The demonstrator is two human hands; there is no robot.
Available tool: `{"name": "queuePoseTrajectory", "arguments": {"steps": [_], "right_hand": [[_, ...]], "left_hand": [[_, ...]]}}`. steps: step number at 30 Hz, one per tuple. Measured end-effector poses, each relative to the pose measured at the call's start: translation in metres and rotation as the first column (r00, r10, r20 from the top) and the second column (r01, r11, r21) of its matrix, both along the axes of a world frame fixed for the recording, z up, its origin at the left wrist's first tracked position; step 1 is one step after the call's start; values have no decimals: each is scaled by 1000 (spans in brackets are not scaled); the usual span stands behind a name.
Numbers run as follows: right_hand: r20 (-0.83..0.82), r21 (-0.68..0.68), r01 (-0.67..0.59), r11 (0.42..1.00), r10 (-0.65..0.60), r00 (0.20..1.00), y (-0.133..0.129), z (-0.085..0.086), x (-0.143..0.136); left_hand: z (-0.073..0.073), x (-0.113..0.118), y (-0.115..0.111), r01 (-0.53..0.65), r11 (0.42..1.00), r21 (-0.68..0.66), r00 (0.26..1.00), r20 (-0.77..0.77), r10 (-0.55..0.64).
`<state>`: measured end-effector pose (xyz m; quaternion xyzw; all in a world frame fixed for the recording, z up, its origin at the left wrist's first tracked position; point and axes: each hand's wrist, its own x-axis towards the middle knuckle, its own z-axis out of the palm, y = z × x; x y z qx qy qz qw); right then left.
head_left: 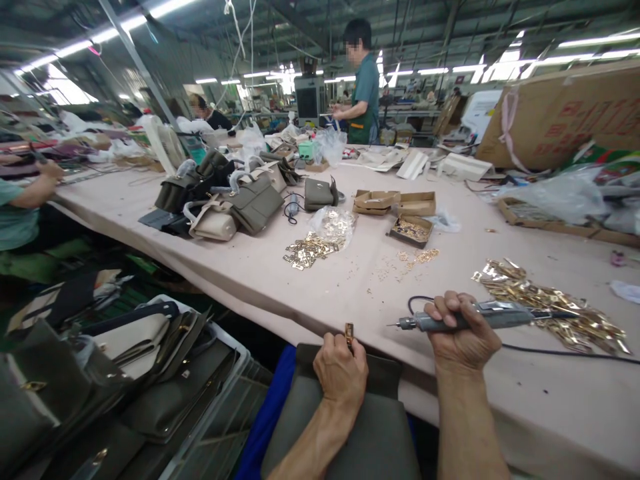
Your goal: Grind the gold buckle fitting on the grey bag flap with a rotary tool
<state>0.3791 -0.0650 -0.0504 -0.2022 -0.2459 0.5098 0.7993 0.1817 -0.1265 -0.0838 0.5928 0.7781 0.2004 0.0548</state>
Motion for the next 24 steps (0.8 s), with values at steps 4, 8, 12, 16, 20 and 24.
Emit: {"name": "queuePoseTrajectory", "arguments": {"steps": [4, 8, 12, 16, 20, 24], "right_hand": [[-32, -22, 1, 1000, -2, 999, 2, -4, 0], [-63, -45, -12, 999, 9, 998, 5, -12, -1], [-67, -43, -4, 999, 1, 998, 8, -19, 0], [-85, -65, 6, 998, -12, 996, 10, -22, 2], [-101, -80, 21, 997, -29, 994, 10, -23, 2], [-114, -86, 23, 996, -33, 993, 10, -25, 4]], "left_hand": [[-3, 1, 1, 15, 1000, 12, 1000, -23, -15], [-6, 2, 1, 31, 999, 23, 998, -47, -30], [-8, 3, 1, 30, 999, 17, 999, -43, -29], [-11, 3, 2, 27, 999, 35, 999, -41, -25], [-11, 0, 1, 43, 997, 60, 999, -2, -43], [-11, -6, -4, 148, 985, 93, 975, 154, -161]]}}
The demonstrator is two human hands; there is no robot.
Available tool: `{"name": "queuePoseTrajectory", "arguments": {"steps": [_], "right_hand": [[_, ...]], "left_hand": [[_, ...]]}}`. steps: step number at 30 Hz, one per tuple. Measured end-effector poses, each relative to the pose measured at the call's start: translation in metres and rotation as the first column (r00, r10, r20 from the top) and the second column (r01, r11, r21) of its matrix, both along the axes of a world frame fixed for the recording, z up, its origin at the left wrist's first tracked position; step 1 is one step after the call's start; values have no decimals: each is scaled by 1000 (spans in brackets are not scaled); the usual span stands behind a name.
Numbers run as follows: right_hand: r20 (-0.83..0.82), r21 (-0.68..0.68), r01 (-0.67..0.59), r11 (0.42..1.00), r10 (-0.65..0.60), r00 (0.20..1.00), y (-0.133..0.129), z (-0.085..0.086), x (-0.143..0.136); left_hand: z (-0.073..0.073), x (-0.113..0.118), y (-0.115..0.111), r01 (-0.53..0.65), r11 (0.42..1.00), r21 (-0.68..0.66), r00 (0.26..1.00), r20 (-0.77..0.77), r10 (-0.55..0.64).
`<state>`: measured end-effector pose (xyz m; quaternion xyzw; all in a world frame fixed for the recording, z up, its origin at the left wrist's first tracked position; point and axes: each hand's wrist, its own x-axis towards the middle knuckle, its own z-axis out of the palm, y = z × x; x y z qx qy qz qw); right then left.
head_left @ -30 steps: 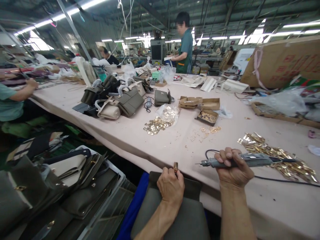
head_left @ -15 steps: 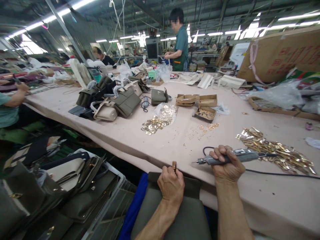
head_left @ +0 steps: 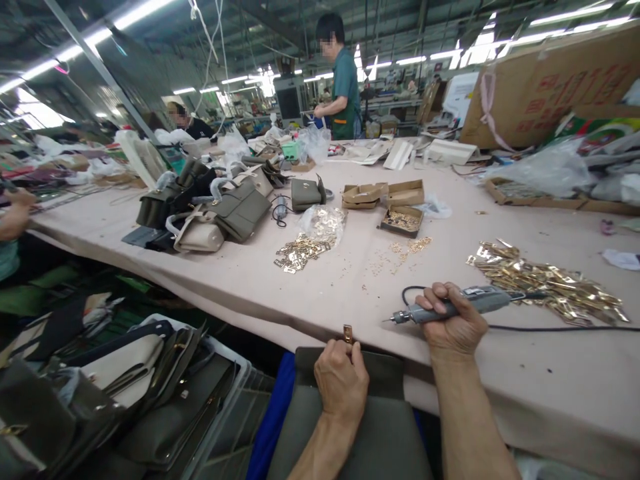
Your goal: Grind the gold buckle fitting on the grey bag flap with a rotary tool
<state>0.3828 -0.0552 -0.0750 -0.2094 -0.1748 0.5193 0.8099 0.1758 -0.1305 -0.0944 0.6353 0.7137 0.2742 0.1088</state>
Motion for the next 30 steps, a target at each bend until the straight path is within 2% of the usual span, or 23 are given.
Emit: {"name": "queuePoseTrajectory", "arguments": {"steps": [4, 8, 11, 13, 16, 18, 24, 30], "right_hand": [[-33, -29, 13, 1000, -14, 999, 1, -2, 2], [-32, -19, 20, 1000, -21, 999, 2, -3, 2], [-46, -44, 29, 999, -31, 998, 2, -2, 2], [-75, -49, 26, 998, -29, 997, 2, -3, 3], [-102, -30, 44, 999, -47, 994, 5, -2, 6], [-112, -39, 77, 996, -81, 990, 8, 0, 7], [-109, -147, 164, 976, -181, 978, 33, 11, 8], [-73, -215, 132, 968, -151, 986, 61, 8, -4]], "left_hand": [[-1, -5, -4, -34, 998, 48, 992, 123, 28], [1, -8, -4, -60, 992, 112, 985, 170, 40], [2, -10, -3, -50, 995, 83, 963, 270, 26], [0, -11, 1, -36, 999, 0, 913, 406, 33], [-5, -14, 8, 30, 989, -148, 785, 616, 68], [-9, -17, 13, 69, 980, -186, 702, 707, 85], [-18, -29, 24, 137, 949, -283, 572, 805, 157], [-18, -36, 28, 237, 927, -291, 469, 870, 153]]}}
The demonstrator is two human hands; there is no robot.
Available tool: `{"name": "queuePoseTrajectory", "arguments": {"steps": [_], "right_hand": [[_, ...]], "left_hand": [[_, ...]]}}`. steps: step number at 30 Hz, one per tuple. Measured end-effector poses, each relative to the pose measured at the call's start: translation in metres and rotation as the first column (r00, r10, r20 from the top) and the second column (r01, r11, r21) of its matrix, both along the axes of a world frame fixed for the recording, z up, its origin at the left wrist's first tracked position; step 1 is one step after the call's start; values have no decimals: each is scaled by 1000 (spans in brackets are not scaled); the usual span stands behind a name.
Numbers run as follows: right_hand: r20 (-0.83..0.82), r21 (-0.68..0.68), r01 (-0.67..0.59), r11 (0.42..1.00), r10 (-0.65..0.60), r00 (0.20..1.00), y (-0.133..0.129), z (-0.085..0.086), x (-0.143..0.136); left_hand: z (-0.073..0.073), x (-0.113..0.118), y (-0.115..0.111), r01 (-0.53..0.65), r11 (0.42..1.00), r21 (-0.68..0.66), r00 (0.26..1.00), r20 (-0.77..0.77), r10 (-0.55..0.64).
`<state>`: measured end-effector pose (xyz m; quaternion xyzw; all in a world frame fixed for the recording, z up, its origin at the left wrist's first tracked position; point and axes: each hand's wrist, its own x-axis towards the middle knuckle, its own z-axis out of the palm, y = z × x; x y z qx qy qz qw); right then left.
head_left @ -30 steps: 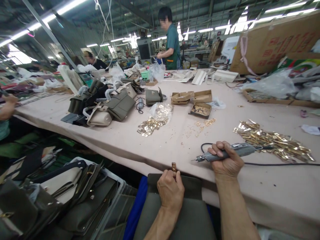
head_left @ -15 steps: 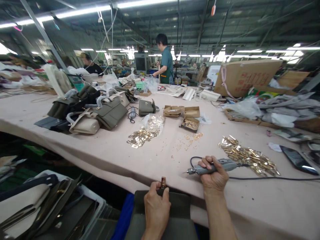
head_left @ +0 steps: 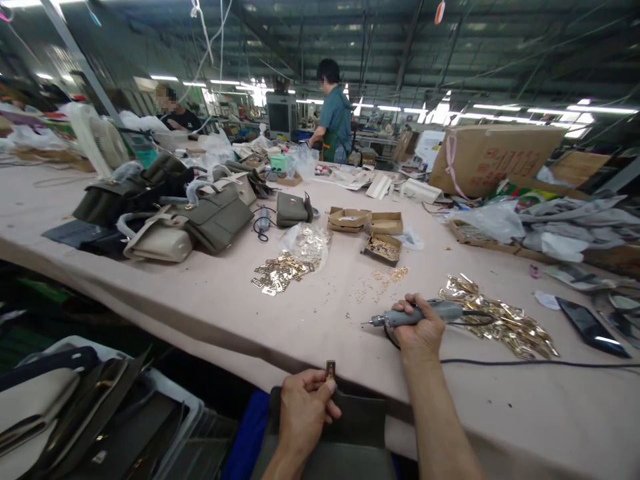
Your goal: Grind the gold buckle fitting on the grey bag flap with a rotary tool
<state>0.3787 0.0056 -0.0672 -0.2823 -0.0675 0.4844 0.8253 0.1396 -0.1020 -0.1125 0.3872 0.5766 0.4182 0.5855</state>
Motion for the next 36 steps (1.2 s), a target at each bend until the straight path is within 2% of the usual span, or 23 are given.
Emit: {"name": "queuePoseTrajectory", "arguments": {"steps": [6, 18, 28, 36], "right_hand": [[36, -47, -22, 999, 24, 999, 11, -12, -9], [76, -81, -4, 997, 10, 997, 18, -15, -16], [105, -74, -1, 997, 8, 994, 20, -17, -15], [118, -54, -1, 999, 7, 993, 20, -20, -14]], "left_hand": [[2, -1, -2, -8, 1000, -18, 1000, 8, 8], [1, -1, 2, -24, 998, -64, 999, 38, 26], [-8, -1, 0, -12, 999, -32, 999, 39, 14], [6, -4, 1, -10, 999, -35, 1000, 28, 11]]}}
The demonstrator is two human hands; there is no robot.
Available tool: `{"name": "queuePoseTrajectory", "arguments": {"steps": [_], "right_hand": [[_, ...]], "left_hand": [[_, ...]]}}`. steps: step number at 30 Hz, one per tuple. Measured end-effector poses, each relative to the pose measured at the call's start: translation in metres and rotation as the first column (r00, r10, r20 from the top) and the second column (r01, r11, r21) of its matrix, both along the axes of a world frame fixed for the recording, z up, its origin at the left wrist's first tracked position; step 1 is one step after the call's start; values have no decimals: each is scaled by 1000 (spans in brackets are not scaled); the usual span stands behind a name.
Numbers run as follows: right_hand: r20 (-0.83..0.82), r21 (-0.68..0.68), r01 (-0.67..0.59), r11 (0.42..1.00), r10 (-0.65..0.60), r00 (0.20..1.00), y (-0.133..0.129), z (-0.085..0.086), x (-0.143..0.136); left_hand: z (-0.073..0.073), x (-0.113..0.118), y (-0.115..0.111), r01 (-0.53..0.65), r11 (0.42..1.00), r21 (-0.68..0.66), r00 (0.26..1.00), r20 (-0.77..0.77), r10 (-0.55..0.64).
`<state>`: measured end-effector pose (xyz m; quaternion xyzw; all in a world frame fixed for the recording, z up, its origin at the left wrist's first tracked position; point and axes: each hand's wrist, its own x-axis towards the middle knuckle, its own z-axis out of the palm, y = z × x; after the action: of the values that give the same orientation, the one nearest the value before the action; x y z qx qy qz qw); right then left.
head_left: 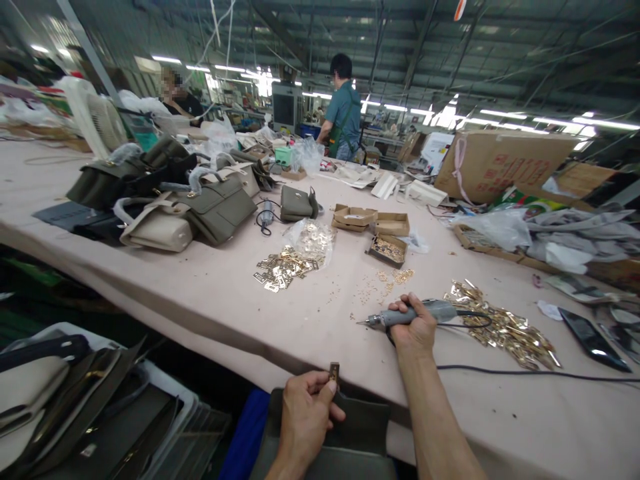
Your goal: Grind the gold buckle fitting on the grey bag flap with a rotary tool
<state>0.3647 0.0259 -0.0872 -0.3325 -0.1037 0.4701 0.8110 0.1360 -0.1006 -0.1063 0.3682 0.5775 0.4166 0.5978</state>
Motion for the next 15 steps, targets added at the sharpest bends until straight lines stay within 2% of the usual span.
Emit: {"name": "queuePoseTrajectory", "arguments": {"steps": [5, 15], "right_hand": [[3, -2, 17, 1000, -17, 1000, 0, 0, 0], [5, -4, 42, 999, -42, 999, 0, 0, -3]], "left_hand": [[7, -1, -2, 2, 1000, -16, 999, -35, -2], [1, -1, -4, 32, 999, 10, 997, -77, -31]]}}
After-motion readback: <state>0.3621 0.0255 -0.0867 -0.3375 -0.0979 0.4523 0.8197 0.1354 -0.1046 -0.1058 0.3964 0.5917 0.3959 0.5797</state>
